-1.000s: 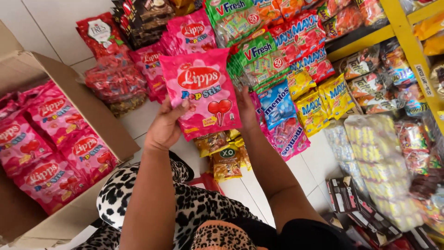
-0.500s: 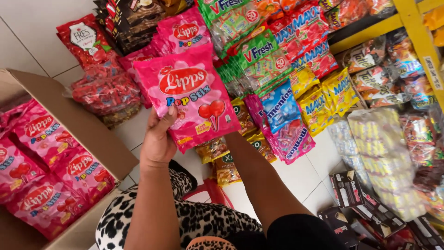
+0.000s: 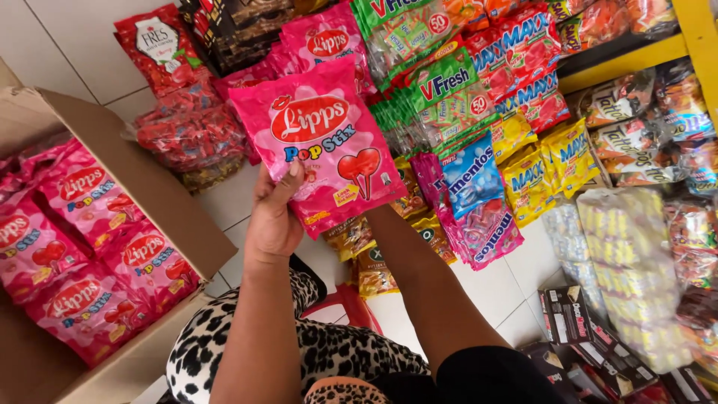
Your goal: The recorder is organizing and packing small snack bags (pink 'Lipps' brand) into a cardboard box.
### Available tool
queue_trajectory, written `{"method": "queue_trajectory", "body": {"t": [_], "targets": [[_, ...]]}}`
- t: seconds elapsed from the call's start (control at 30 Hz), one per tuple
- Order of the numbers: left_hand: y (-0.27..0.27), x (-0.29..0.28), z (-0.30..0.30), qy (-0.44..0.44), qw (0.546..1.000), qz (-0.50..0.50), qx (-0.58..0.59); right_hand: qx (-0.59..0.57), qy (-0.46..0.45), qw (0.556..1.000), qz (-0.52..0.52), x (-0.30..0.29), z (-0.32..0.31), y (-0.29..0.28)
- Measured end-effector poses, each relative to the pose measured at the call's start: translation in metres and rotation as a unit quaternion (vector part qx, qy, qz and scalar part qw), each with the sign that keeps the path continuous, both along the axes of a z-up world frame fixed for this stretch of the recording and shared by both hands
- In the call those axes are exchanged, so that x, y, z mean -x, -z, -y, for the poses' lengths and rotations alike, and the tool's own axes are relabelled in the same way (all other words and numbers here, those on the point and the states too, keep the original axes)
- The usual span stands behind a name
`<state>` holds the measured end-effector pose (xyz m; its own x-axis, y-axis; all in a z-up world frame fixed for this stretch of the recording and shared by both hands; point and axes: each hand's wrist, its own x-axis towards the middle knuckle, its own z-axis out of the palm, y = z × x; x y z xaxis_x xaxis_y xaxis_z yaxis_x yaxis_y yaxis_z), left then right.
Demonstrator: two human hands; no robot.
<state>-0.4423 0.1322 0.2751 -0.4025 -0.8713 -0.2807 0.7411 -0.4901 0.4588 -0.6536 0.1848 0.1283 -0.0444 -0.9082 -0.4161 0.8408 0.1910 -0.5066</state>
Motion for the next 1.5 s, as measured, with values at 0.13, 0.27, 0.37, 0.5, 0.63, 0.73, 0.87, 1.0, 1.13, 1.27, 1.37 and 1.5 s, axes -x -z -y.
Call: {"method": "queue_trajectory", "body": {"t": [0.13,0.27,0.37,0.5,0.63,0.73,0.87,1.0,1.13,1.27,1.37,1.5], "targets": [[-0.001,-0.006,-0.001,-0.009,1.000,0.001,0.004,-0.005,0.006,1.000,-0.001,-0.002,-0.002,0.007],[0.016,-0.017,-0.005,-0.024,1.000,0.000,0.005,-0.001,0.027,1.000,-0.010,0.014,-0.019,0.003],[0.034,-0.031,-0.009,-0.028,1.000,0.001,0.012,0.007,0.045,0.999,-0.019,0.058,-0.052,0.047],[0.027,-0.041,-0.023,-0.007,0.999,0.020,0.030,0.006,0.061,0.998,0.020,0.077,-0.072,0.021],[0.016,-0.048,-0.033,0.012,0.998,0.042,0.044,0.007,0.050,0.999,-0.004,0.091,-0.088,-0.017],[-0.002,-0.060,-0.042,0.017,0.997,0.063,0.038,0.032,0.048,0.998,-0.021,0.103,-0.101,-0.024],[-0.003,-0.083,-0.047,0.008,0.995,0.084,0.049,0.094,0.052,0.994,-0.013,0.113,-0.118,-0.037],[-0.077,-0.080,-0.064,0.003,0.995,0.090,0.042,0.119,0.030,0.992,-0.024,0.087,-0.121,-0.113],[-0.068,-0.105,-0.065,-0.011,0.994,0.089,0.062,0.112,0.005,0.992,-0.050,0.090,-0.116,-0.100],[-0.044,-0.137,-0.063,-0.023,0.993,0.086,0.080,0.161,-0.019,0.986,-0.039,0.085,-0.103,-0.087],[-0.047,-0.163,-0.061,-0.037,0.993,0.068,0.088,0.153,-0.042,0.987,-0.024,0.032,-0.082,-0.146],[-0.039,-0.198,-0.058,-0.042,0.994,0.055,0.084,0.155,-0.089,0.984,-0.014,0.013,-0.048,-0.108]]}}
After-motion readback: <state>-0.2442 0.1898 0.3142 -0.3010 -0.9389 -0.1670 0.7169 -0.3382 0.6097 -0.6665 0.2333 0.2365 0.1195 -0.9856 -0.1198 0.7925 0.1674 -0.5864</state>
